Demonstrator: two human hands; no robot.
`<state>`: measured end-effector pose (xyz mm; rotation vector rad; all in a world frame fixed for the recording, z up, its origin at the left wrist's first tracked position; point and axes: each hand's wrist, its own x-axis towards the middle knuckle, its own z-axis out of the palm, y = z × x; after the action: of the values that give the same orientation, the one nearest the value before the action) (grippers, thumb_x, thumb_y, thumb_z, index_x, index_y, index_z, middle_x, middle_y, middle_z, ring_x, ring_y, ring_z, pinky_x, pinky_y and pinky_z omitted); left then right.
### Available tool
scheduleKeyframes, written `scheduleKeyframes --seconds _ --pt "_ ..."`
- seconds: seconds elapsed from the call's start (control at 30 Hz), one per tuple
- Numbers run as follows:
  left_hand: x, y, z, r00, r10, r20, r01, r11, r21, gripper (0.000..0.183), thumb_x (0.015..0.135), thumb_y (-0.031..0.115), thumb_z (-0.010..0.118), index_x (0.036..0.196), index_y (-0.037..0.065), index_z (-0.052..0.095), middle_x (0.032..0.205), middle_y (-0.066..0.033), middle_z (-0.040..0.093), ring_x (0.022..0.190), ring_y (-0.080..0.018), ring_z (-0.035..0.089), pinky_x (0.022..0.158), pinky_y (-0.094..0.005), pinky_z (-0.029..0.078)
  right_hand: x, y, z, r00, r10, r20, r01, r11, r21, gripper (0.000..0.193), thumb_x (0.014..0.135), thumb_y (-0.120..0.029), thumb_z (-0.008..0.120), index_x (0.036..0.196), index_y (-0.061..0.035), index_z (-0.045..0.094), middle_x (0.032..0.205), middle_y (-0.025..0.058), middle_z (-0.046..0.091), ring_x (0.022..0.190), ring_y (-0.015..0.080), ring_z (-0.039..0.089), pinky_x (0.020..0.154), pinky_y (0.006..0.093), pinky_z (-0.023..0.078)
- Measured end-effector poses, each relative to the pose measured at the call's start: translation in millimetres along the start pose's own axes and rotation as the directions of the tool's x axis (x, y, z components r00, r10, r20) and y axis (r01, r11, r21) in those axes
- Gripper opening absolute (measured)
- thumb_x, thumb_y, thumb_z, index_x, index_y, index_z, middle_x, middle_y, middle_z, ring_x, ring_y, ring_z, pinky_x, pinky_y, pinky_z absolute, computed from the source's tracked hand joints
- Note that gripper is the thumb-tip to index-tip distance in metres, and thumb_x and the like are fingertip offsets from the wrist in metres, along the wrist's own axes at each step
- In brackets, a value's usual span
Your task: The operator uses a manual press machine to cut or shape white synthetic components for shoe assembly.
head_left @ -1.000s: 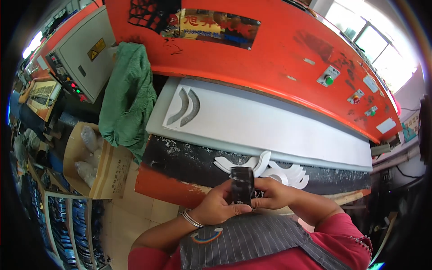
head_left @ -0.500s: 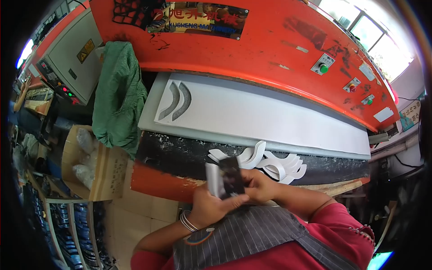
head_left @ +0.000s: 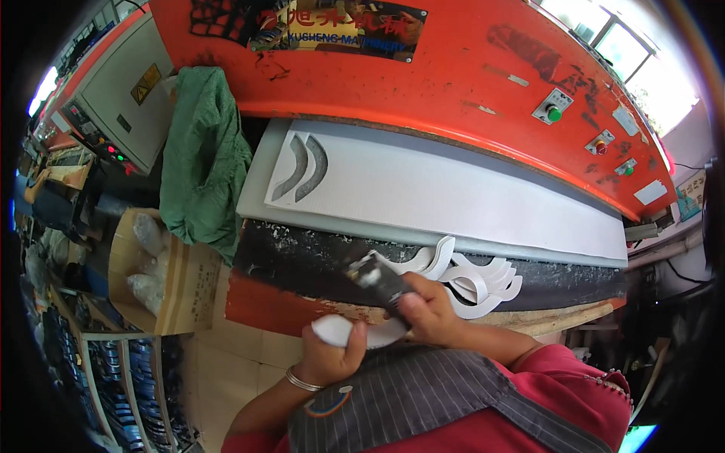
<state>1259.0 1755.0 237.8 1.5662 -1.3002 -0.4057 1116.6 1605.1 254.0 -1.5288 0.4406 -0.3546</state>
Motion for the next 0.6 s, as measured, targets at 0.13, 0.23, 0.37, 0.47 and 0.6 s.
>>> scheduleKeyframes --seconds 0.13,0.23,0.37,0.47,0.6 --pt "-21 -5 -30 0.966 0.24 -0.096 -0.195 0.92 0.341 0.015 0.084 0.012 0.063 0.071 0.004 0.061 0.055 -0.0065 0.058 0.048 -0.0223 0.058 0.046 -0.0325 0.047 12 -16 -55 0.849 0.2 -0.489 -0.31 0.939 -0.153 0.048 0.099 -0.042 0.036 0.098 0.0 0.058 0.063 0.0064 0.059 0.058 0.0151 0.057 0.058 0.0299 0.045" --pt "-14 -18 -38 0.774 -0.622 0.116 0.599 0.662 -0.45 0.037 0.096 0.031 0.053 0.078 0.002 0.065 0.067 -0.0107 0.064 0.053 -0.0213 0.059 0.05 -0.0283 0.045 42 -28 -123 0.731 0.18 -0.659 -0.385 0.905 -0.179 0.039 0.099 -0.038 0.044 0.094 -0.0027 0.058 0.067 0.0053 0.06 0.056 0.0148 0.056 0.057 0.0281 0.045" --pt "25 -53 -18 0.804 -0.515 0.297 0.545 0.838 -0.024 0.066 0.088 0.058 0.056 0.114 -0.002 0.056 0.076 -0.0137 0.064 0.071 -0.0317 0.063 0.07 -0.0388 0.051 92 3 -129 0.996 -0.011 -0.085 -0.055 0.677 -0.734 0.039 0.083 -0.024 0.07 0.111 0.0002 0.059 0.087 0.0128 0.063 0.082 0.0251 0.061 0.075 0.0356 0.048" --pt "43 -65 -32 0.941 -0.328 -0.078 0.333 0.87 0.363 0.071 0.079 0.051 0.07 0.124 -0.001 0.05 0.099 -0.0145 0.057 0.087 -0.0285 0.06 0.072 -0.0391 0.051 153 17 -110 0.908 -0.171 0.383 0.419 0.412 -0.809 0.05 0.073 -0.021 0.076 0.115 -0.0009 0.058 0.109 0.019 0.061 0.111 0.0331 0.053 0.098 0.0421 0.04" --pt "88 -84 -47 0.952 -0.294 -0.085 0.3 0.845 0.442 0.072 0.07 0.041 0.078 0.124 0.001 0.052 0.105 -0.0113 0.057 0.096 -0.0282 0.057 0.082 -0.0407 0.046 224 27 -78 0.824 -0.114 0.555 0.559 0.322 -0.764 0.05 0.073 -0.015 0.075 0.119 -0.0039 0.058 0.124 0.0166 0.054 0.128 0.0296 0.042 0.108 0.0454 0.031"
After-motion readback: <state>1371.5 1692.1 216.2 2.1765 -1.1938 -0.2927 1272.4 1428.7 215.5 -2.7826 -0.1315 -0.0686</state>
